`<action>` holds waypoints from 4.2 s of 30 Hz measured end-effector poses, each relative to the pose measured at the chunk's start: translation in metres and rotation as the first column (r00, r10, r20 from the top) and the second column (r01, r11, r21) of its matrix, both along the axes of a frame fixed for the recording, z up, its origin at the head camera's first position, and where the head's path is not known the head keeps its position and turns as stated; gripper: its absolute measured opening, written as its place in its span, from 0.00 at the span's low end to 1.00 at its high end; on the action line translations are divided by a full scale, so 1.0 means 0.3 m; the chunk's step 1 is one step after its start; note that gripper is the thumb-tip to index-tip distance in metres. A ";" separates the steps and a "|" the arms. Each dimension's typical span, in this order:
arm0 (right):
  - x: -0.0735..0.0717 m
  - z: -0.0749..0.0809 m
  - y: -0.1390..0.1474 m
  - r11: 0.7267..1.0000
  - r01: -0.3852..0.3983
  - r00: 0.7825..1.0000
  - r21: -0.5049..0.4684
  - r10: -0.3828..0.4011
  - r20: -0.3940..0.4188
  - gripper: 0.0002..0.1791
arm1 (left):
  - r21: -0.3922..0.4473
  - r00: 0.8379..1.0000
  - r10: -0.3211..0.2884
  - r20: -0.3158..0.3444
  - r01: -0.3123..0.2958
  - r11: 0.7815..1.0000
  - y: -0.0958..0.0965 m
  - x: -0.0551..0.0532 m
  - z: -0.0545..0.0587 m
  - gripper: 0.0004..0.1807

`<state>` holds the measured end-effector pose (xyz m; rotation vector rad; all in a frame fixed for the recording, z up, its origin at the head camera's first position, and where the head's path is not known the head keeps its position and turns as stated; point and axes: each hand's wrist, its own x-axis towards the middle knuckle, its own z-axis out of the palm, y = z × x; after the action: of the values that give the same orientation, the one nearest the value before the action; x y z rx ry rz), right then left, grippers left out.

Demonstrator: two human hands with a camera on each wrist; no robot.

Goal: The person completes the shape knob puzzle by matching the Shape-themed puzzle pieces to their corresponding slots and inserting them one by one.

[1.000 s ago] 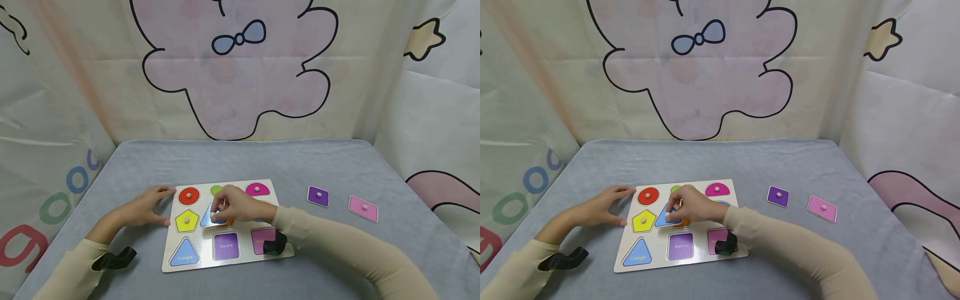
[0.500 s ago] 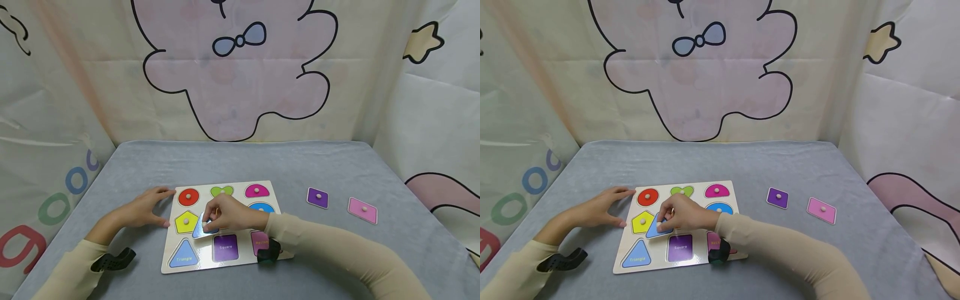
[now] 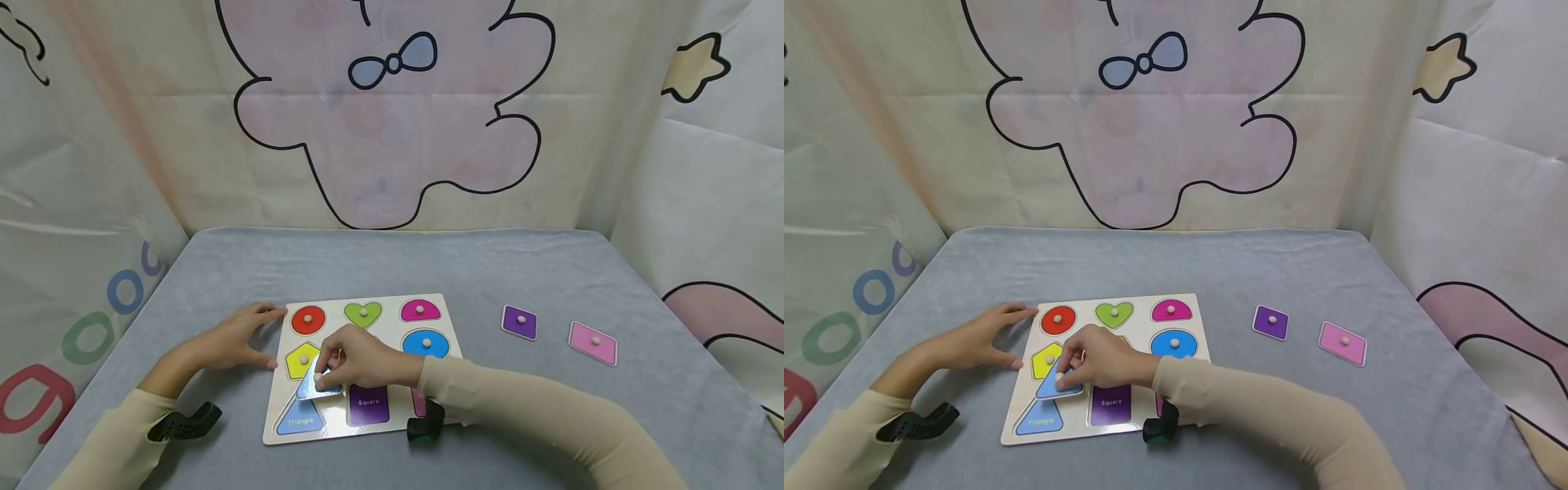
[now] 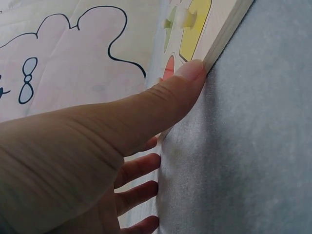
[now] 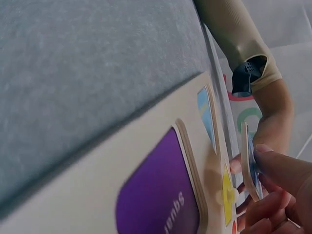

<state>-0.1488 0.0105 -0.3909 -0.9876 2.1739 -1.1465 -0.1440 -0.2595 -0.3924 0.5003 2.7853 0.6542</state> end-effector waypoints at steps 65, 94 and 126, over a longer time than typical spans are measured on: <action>0.069 -0.025 -0.087 0.973 -0.106 0.978 0.204 0.139 -0.157 0.07 | 0.024 0.999 -0.032 -0.038 0.033 0.999 -0.009 -0.003 0.007 0.54; 0.026 -0.004 -0.024 0.986 -0.168 0.986 0.021 0.167 0.022 0.08 | 0.012 0.999 -0.030 -0.036 0.031 0.999 -0.003 -0.006 -0.001 0.55; -0.092 0.066 0.267 0.993 0.038 0.999 -0.110 -0.040 -0.017 0.13 | -0.010 1.000 0.010 -0.009 -0.010 1.000 0.001 -0.001 -0.015 0.56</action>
<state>-0.1762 0.0905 -0.3712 -1.0096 2.1734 -1.2925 -0.1443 -0.2591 -0.3968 0.4885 2.7995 0.6411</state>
